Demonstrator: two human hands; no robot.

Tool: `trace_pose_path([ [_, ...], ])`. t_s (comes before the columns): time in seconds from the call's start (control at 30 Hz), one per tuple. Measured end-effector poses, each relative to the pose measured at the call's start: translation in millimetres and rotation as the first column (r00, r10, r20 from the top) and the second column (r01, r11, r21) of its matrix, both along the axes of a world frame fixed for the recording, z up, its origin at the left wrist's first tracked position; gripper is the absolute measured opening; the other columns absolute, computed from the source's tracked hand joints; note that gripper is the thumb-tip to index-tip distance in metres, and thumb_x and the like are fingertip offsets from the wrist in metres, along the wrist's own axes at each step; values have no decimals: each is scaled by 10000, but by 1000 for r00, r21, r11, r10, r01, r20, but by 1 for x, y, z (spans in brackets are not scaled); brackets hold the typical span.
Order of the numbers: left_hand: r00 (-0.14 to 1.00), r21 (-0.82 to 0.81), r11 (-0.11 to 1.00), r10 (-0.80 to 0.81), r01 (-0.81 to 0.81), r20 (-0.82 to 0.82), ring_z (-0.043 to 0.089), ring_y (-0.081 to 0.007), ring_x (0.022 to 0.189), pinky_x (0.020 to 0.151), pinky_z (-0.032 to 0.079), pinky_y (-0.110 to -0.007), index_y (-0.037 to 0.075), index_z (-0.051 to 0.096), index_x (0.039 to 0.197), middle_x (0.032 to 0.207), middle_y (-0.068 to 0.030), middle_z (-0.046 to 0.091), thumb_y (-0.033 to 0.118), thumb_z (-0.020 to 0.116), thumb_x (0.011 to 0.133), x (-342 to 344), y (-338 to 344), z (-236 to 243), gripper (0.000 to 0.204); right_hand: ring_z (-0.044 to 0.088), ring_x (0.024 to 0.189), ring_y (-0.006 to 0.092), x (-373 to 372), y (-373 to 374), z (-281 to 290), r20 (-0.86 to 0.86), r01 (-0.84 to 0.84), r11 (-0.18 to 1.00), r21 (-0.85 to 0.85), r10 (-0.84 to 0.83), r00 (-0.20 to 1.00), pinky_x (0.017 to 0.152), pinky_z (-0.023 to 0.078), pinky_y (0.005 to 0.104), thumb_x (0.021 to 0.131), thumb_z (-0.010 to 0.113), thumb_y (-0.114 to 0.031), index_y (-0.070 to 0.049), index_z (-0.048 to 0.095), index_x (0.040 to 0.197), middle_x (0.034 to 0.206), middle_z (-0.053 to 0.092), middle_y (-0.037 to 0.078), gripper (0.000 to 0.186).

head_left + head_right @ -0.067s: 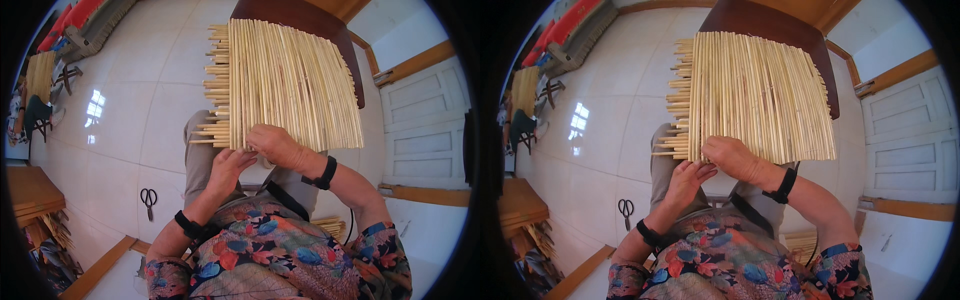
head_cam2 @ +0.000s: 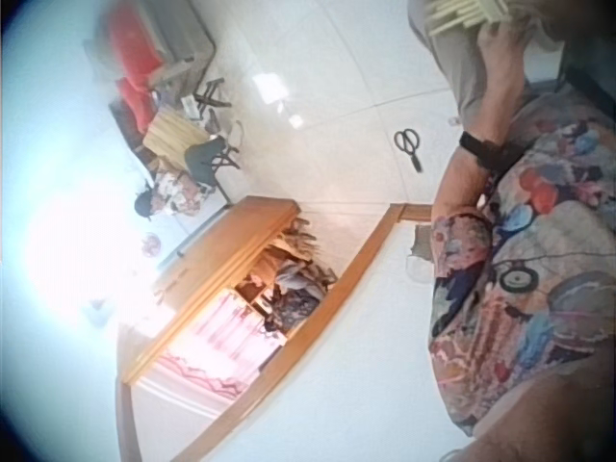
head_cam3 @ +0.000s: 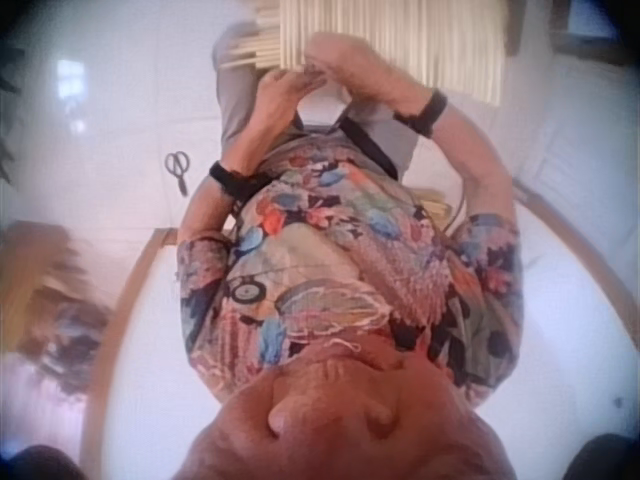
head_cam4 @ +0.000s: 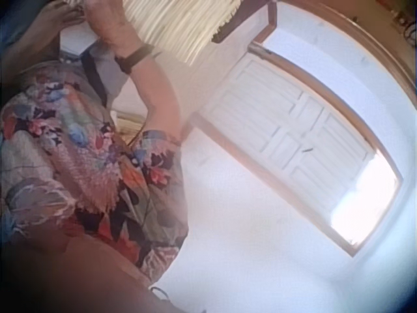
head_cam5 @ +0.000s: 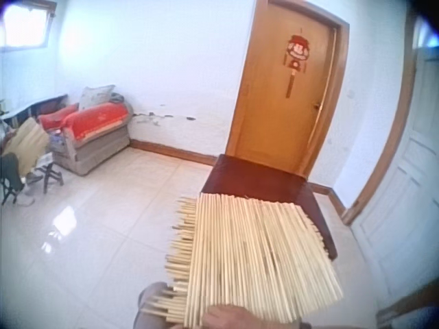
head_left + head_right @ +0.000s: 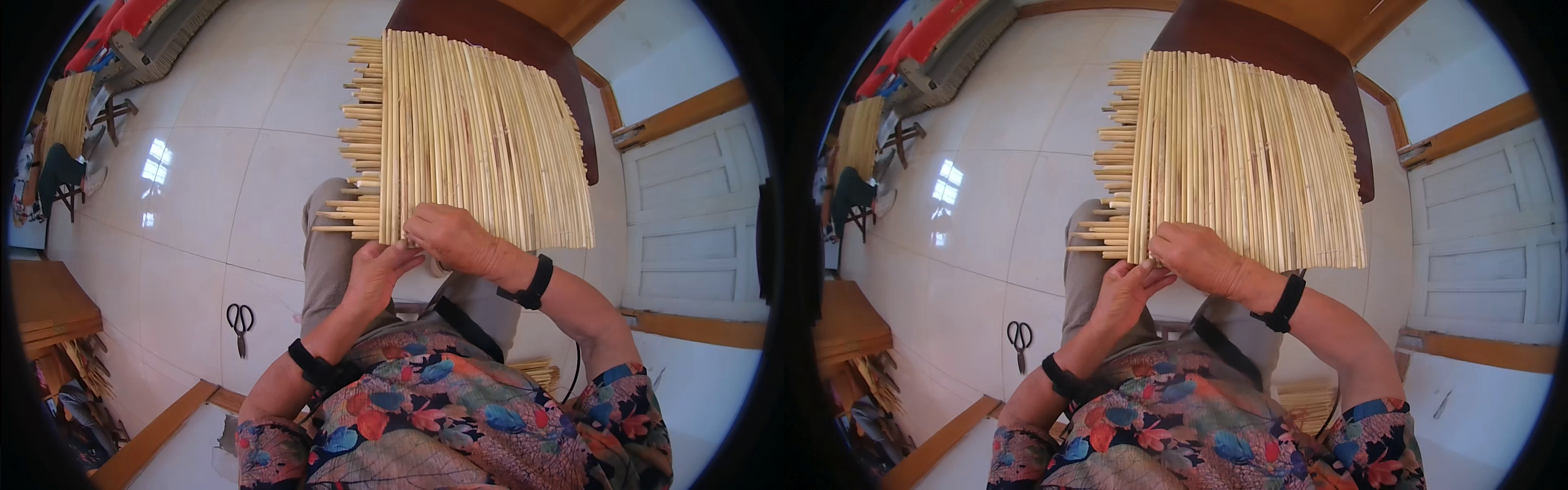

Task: The person weaves a mat by threading a string through bamboo sticks, pulling the thread tight, and tying knots to secure the structure.

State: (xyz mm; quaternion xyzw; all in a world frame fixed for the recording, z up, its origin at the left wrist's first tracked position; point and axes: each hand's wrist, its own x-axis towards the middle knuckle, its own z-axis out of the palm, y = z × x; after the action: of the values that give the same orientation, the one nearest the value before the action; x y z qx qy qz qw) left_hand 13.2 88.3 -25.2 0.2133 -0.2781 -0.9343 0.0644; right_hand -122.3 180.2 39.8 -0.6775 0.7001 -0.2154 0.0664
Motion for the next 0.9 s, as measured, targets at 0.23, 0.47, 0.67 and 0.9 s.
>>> trace_pose_path([
  [0.23, 985, 1, 988, 156, -157, 72, 622, -217, 835, 749, 527, -338, -68, 530, 944, 889, -132, 606, 55, 522, 848, -6, 6, 7, 157, 499, 610, 263, -1, -12, -4, -26, -117, 987, -114, 115, 993, 523, 417, 355, 684, 580, -85, -59, 440, 660, 648, 436, 84, 144],
  [0.47, 978, -84, 982, 178, -170, 108, 628, -217, 787, 739, 529, -328, -90, 538, 923, 866, -157, 611, 73, 548, 816, -8, 2, -4, 195, 522, 627, 266, 9, -30, 54, 156, 25, 967, -255, 15, 988, 549, 439, 347, 721, 565, -93, -56, 521, 728, 664, 479, 88, 58],
  [0.67, 987, -54, 993, 114, -108, 117, 618, -237, 820, 784, 524, -381, -63, 505, 986, 936, -141, 593, 27, 498, 844, -17, 1, 0, 168, 521, 706, 253, -12, -1, 11, -2, 11, 1000, -5, -11, 1000, 579, 454, 343, 738, 542, -103, -57, 512, 760, 731, 471, 86, 59],
  [0.9, 983, -50, 987, 157, -153, 94, 618, -236, 831, 786, 522, -384, -56, 507, 1003, 943, -133, 591, 15, 495, 845, -18, 3, -8, 174, 508, 689, 254, -15, -10, -4, -32, -72, 997, 11, 72, 997, 592, 439, 343, 701, 548, -75, -52, 482, 709, 703, 460, 89, 71],
])
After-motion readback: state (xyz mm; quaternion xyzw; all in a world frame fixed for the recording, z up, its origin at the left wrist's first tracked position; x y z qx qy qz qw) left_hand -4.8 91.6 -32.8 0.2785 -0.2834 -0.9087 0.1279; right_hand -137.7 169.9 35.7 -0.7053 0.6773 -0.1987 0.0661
